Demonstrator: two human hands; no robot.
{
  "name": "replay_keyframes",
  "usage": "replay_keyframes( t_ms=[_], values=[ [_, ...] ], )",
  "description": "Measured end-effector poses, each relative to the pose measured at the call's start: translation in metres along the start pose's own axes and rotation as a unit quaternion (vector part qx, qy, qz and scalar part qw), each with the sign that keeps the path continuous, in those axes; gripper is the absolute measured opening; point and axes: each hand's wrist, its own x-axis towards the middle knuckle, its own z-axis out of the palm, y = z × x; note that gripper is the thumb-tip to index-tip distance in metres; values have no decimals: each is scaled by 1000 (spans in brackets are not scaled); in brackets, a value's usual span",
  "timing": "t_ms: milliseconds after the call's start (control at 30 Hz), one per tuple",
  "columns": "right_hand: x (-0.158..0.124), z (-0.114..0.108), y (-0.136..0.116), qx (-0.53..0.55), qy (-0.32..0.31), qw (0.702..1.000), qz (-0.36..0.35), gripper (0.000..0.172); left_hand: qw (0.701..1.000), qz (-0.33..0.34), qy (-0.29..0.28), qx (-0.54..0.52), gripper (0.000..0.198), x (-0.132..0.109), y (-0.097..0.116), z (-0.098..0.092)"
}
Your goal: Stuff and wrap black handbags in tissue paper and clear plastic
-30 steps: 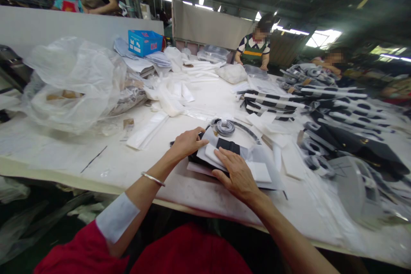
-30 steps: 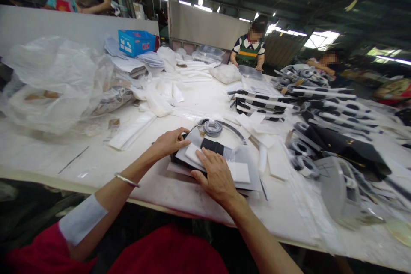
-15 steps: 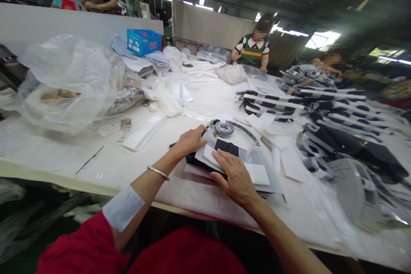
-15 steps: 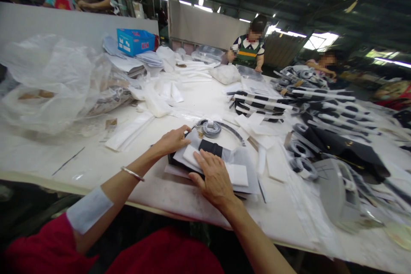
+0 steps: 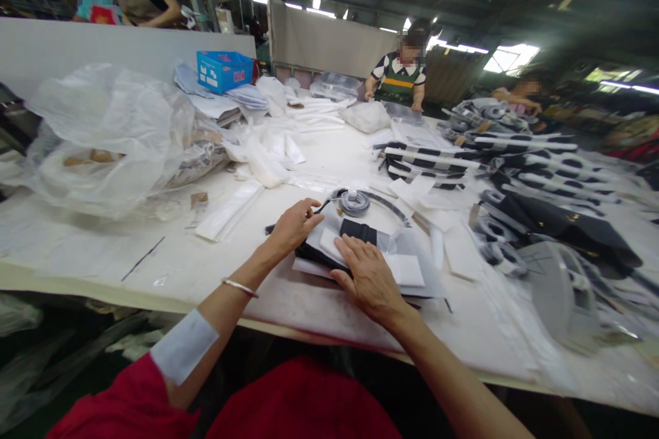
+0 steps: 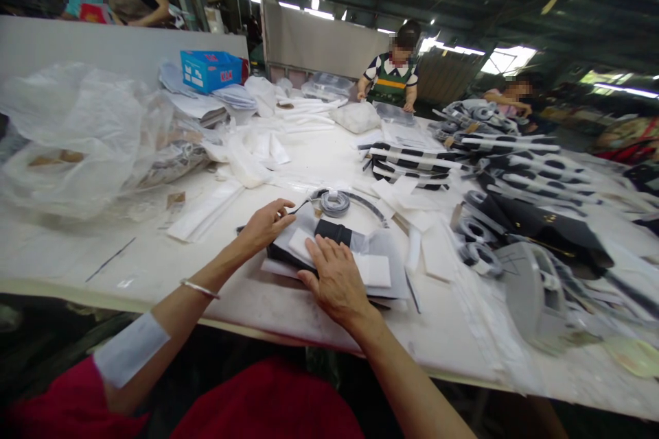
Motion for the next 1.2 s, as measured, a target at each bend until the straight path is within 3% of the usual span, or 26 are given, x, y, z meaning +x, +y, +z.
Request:
replay_keyframes(
  t_ms=[100, 167, 267, 433, 567, 767, 900, 1000, 1200],
  values=[
    [-1, 3, 0, 0, 5, 1000, -4, 59, 989, 138, 56, -2, 33, -37, -2, -12],
    [-1, 5, 1, -1, 5, 1000, -8, 60, 966, 247, 59, 54, 42, -59, -5, -15],
    [0, 6, 1, -7, 3, 1000, -16, 57, 928, 329, 40, 170, 53, -77, -8, -10],
    [0, 6, 1, -26, 13, 999, -33, 53, 899, 362, 34, 245, 49, -66, -6, 3],
    [0, 13, -5, -45, 24, 998, -29, 47, 905, 365, 17, 217, 38, -60, -13, 14],
    [-5, 22, -24, -60, 66, 996, 13, 46, 911, 348, 67, 210, 35, -70, -24, 27],
    [-7, 21, -28, -50, 58, 997, 18, 57, 884, 366, 78, 280, 41, -81, -16, 20],
    [-7, 21, -27, -61, 56, 996, 16, 54, 851, 373, 74, 362, 43, -88, -4, 15],
    [-2, 22, -23, -72, 52, 996, 19, 52, 811, 394, 68, 426, 39, -82, 6, 25]
  ],
)
